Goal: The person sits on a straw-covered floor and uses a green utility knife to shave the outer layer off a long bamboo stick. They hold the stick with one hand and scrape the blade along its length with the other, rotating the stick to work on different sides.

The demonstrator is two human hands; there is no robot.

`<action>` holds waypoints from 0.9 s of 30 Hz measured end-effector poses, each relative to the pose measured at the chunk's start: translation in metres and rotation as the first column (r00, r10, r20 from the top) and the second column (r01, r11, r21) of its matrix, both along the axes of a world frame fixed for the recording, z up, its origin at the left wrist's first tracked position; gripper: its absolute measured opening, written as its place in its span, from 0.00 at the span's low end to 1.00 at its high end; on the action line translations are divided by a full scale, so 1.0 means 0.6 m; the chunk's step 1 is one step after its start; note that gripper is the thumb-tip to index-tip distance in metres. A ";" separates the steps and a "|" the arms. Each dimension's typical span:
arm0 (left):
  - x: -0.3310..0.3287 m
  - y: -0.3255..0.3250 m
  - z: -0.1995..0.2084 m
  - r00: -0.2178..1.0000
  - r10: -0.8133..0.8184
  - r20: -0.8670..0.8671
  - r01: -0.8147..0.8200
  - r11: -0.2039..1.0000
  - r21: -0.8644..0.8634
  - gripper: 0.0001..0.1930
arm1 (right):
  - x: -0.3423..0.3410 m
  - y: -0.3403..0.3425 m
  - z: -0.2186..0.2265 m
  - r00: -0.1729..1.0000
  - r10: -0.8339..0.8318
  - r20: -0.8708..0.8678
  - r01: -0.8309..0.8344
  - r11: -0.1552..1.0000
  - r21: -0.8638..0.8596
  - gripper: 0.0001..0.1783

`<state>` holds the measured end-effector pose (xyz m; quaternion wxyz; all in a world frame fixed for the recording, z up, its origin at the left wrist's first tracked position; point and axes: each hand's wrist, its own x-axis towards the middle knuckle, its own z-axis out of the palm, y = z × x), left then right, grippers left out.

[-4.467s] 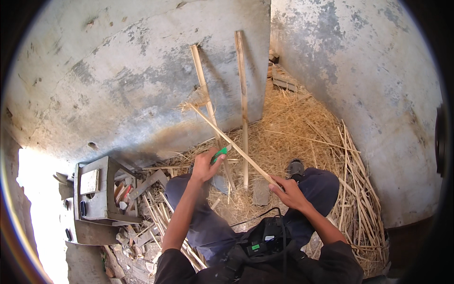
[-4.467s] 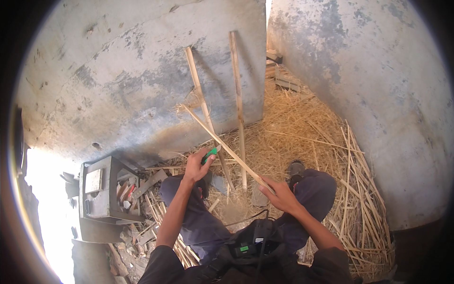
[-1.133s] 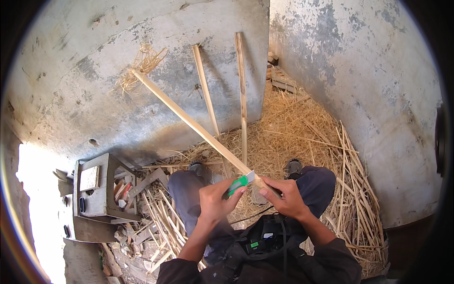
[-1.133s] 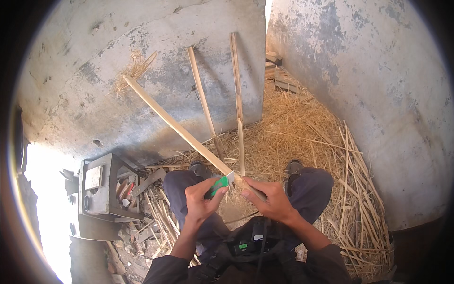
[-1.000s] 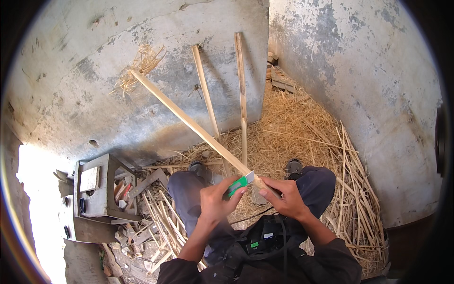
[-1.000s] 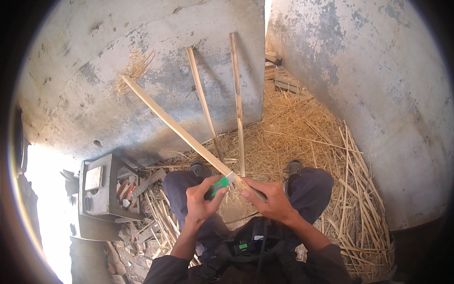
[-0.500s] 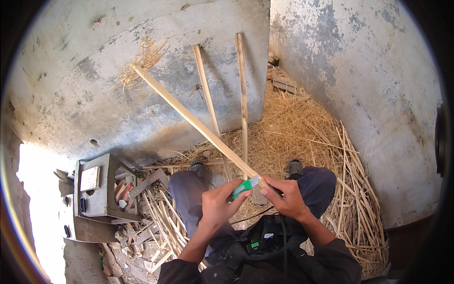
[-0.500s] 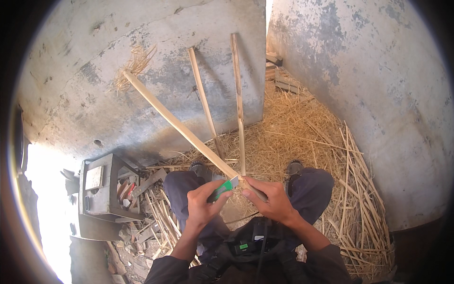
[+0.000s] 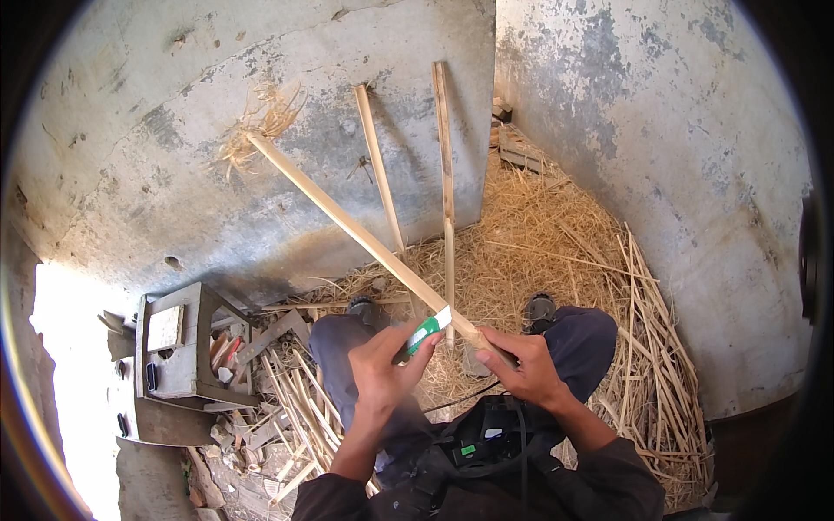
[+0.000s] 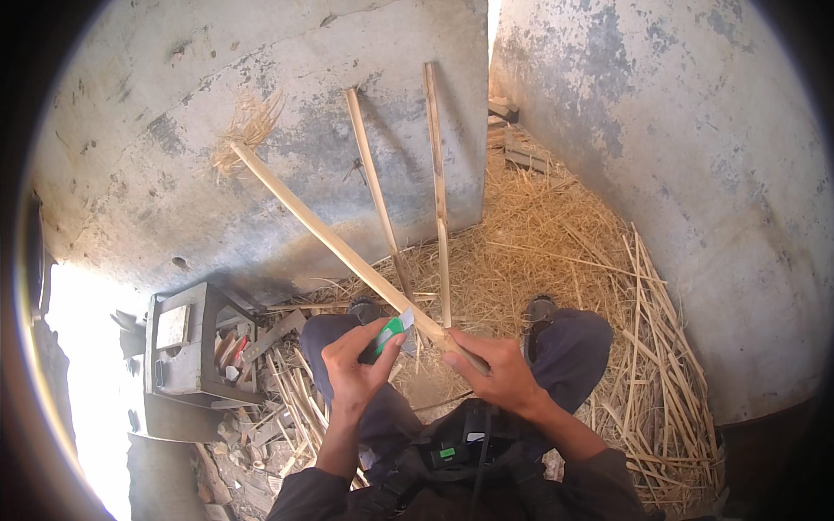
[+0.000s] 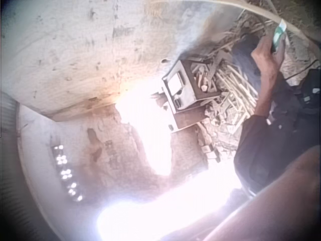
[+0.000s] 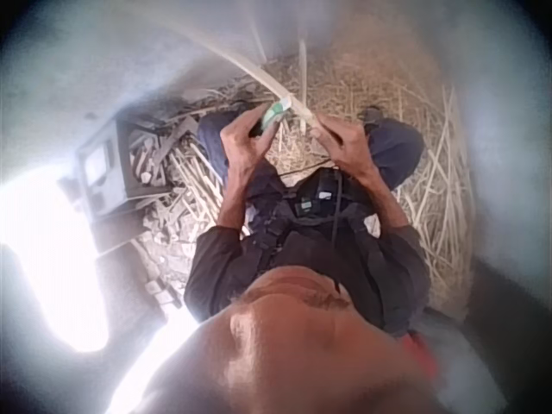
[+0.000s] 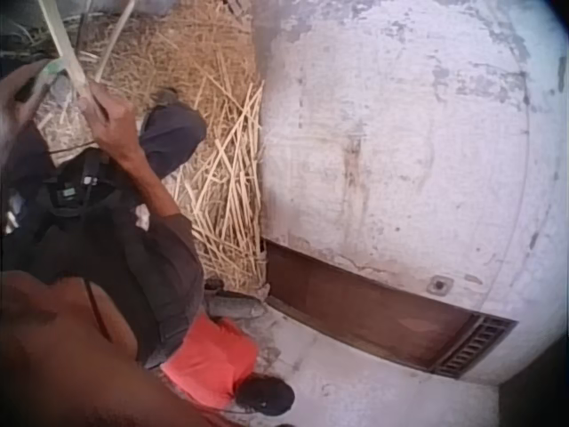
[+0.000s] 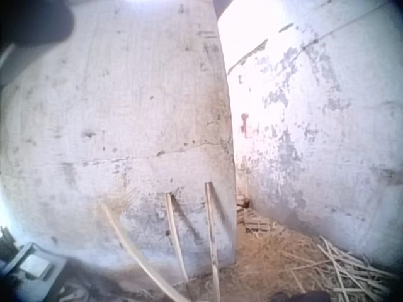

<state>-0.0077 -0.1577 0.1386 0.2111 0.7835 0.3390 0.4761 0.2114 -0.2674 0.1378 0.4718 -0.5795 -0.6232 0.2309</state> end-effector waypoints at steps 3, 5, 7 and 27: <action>-0.001 0.003 0.006 1.000 -0.006 -0.012 0.006 1.000 -0.005 0.14 | 0.002 -0.002 -0.005 0.999 -0.009 -0.032 0.009 1.000 0.003 0.24; -0.002 0.003 0.007 1.000 -0.005 -0.021 0.005 1.000 -0.003 0.14 | 0.003 -0.002 -0.005 1.000 -0.003 -0.027 0.003 1.000 -0.001 0.24; -0.003 0.003 0.007 1.000 -0.003 -0.024 0.003 1.000 0.003 0.13 | 0.003 -0.002 -0.007 1.000 -0.004 -0.020 0.005 1.000 0.013 0.24; -0.052 0.080 0.036 0.910 0.413 0.044 -0.402 0.902 -0.159 0.16 | 0.004 -0.037 -0.007 1.000 0.024 -0.005 -0.024 0.991 -0.131 0.23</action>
